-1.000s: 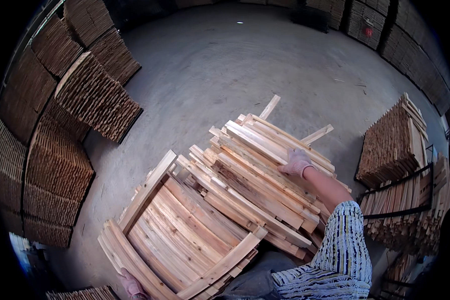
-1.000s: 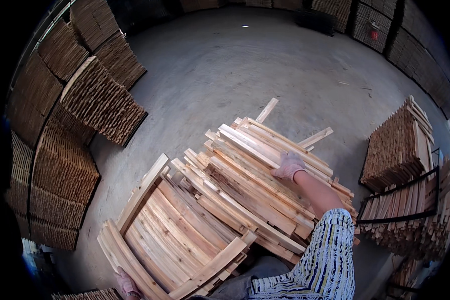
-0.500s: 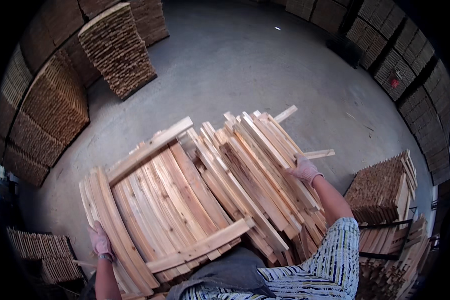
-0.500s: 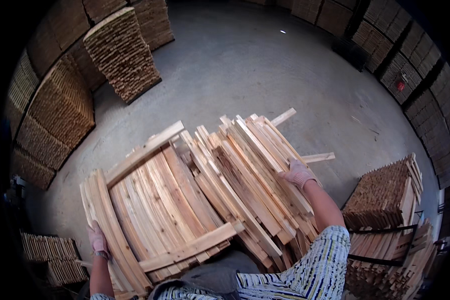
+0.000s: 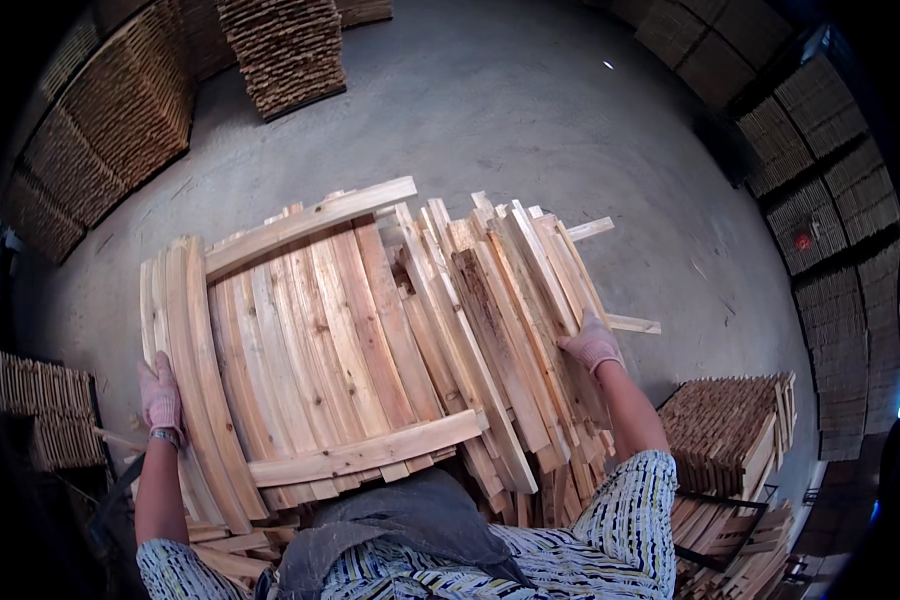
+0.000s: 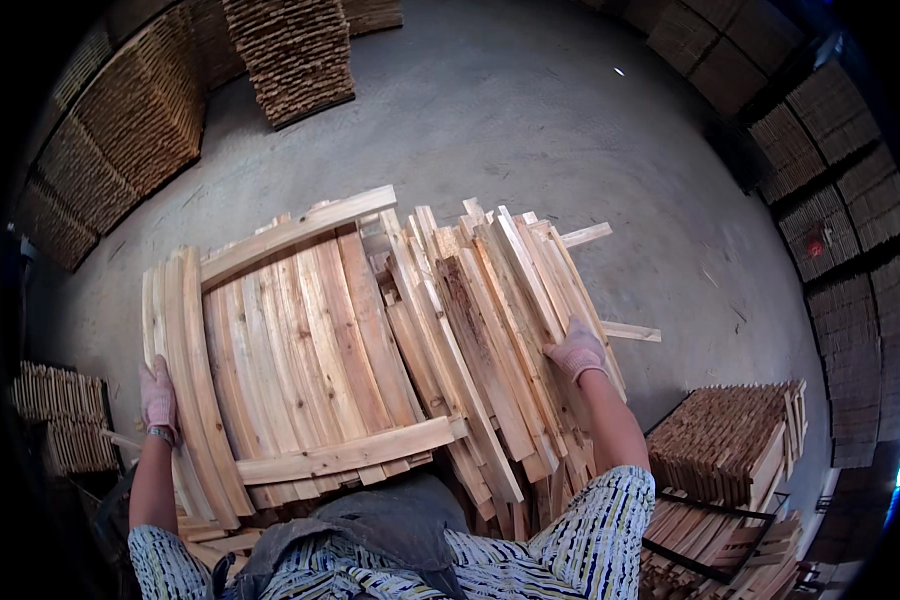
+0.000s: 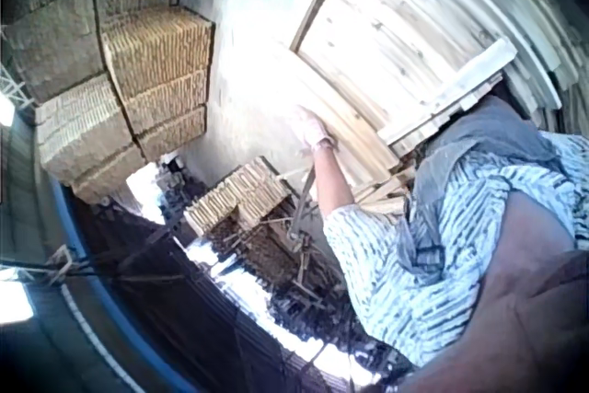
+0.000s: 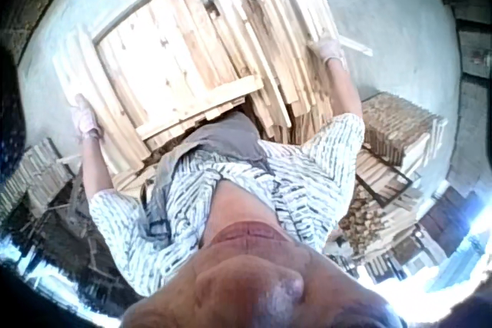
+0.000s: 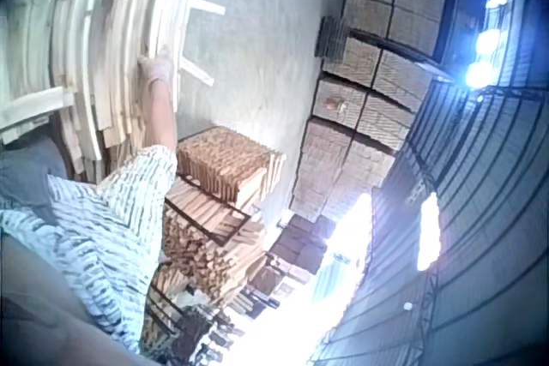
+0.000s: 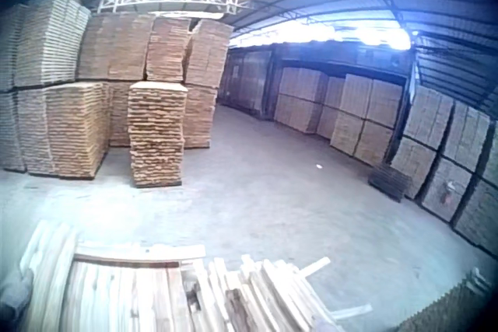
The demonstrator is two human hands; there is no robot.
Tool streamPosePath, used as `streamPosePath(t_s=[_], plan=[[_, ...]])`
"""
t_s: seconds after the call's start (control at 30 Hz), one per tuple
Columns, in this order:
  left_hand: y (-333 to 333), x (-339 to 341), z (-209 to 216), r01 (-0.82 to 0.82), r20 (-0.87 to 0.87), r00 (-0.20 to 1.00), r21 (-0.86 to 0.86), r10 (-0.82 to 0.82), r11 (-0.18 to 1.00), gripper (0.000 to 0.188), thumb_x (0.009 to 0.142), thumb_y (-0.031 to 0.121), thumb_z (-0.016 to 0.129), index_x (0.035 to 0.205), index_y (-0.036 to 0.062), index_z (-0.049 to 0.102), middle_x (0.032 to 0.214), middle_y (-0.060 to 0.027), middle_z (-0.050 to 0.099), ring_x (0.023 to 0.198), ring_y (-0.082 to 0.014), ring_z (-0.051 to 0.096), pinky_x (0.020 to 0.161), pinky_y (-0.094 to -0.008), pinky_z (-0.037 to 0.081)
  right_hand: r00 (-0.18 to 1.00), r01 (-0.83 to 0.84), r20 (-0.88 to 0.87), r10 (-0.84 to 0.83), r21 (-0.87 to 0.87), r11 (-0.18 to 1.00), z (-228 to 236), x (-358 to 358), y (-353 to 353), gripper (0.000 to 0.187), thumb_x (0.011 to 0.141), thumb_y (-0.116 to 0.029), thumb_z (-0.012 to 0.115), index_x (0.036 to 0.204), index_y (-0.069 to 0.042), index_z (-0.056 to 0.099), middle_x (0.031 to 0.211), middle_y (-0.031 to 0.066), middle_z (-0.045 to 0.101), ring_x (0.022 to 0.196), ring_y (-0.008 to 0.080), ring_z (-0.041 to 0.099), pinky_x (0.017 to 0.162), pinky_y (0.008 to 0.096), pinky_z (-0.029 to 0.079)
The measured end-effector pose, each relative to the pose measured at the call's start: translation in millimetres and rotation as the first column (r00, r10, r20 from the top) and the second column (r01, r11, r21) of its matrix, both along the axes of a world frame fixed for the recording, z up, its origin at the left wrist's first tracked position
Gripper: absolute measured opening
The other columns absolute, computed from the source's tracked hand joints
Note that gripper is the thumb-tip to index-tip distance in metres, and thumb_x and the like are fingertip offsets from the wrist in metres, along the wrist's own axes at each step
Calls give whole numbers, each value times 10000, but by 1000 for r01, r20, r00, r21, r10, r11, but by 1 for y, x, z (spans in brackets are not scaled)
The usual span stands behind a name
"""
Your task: The person stacks light-colored wooden planks into a neat pile on the floor. They repeatedly pick up planks from a disorganized pile and place them onto a growing stack, aligning them carefully.
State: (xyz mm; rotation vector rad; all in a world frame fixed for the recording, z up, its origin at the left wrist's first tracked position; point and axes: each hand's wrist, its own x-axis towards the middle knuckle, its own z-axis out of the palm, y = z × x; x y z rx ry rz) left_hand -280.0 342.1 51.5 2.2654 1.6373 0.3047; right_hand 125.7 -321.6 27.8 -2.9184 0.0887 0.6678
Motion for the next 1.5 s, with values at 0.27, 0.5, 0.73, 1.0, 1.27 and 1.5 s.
streamPosePath(t_s=[0.27,0.5,0.73,1.0,1.27,1.5], plan=[[-14,5,6,-42,-80,996,0,42,999,867,986,612,429,1499,-79,330,1500,-323,407,1401,-421,408,1169,-412,311,994,-105,5,105,1,994,18,-5,-6,863,711,-416,805,1382,-3,454,1225,291,639,1161,399,629,991,425,508],[-29,20,22,-89,-127,988,27,92,996,814,961,621,398,1421,-48,446,1372,-319,533,1282,-456,511,1085,-481,405,955,218,-286,79,858,466,121,-85,80,652,821,-122,777,1378,0,461,1190,143,653,1031,244,664,895,372,576],[-48,19,49,-128,-181,976,-26,121,991,772,961,643,384,1416,20,410,1401,-245,532,1269,-392,554,1030,-522,441,934,100,-239,265,888,448,158,-123,238,665,848,-149,765,1395,0,417,1133,143,643,958,222,666,795,368,600],[-55,23,59,-136,-195,974,-76,119,988,723,968,610,404,1430,54,394,1399,-196,538,1288,-329,544,1017,-514,437,836,-548,124,534,207,811,98,-132,301,911,928,-531,582,1552,24,217,1371,340,518,1307,420,520,1110,434,409],[-55,21,57,-105,-171,980,-24,99,994,726,962,592,442,1424,33,398,1379,-184,563,1252,-321,565,1023,-487,435,841,-539,385,381,518,664,115,-140,305,717,905,-290,700,1496,-3,413,1027,110,630,845,189,613,740,342,523],[-55,16,63,-98,-134,987,-68,88,993,717,958,578,459,1411,26,402,1355,-181,579,1218,-321,591,1003,-480,456,530,-734,447,721,-185,654,105,-224,370,757,814,-365,753,1421,-100,386,1403,211,454,1266,368,496,1052,475,412]])
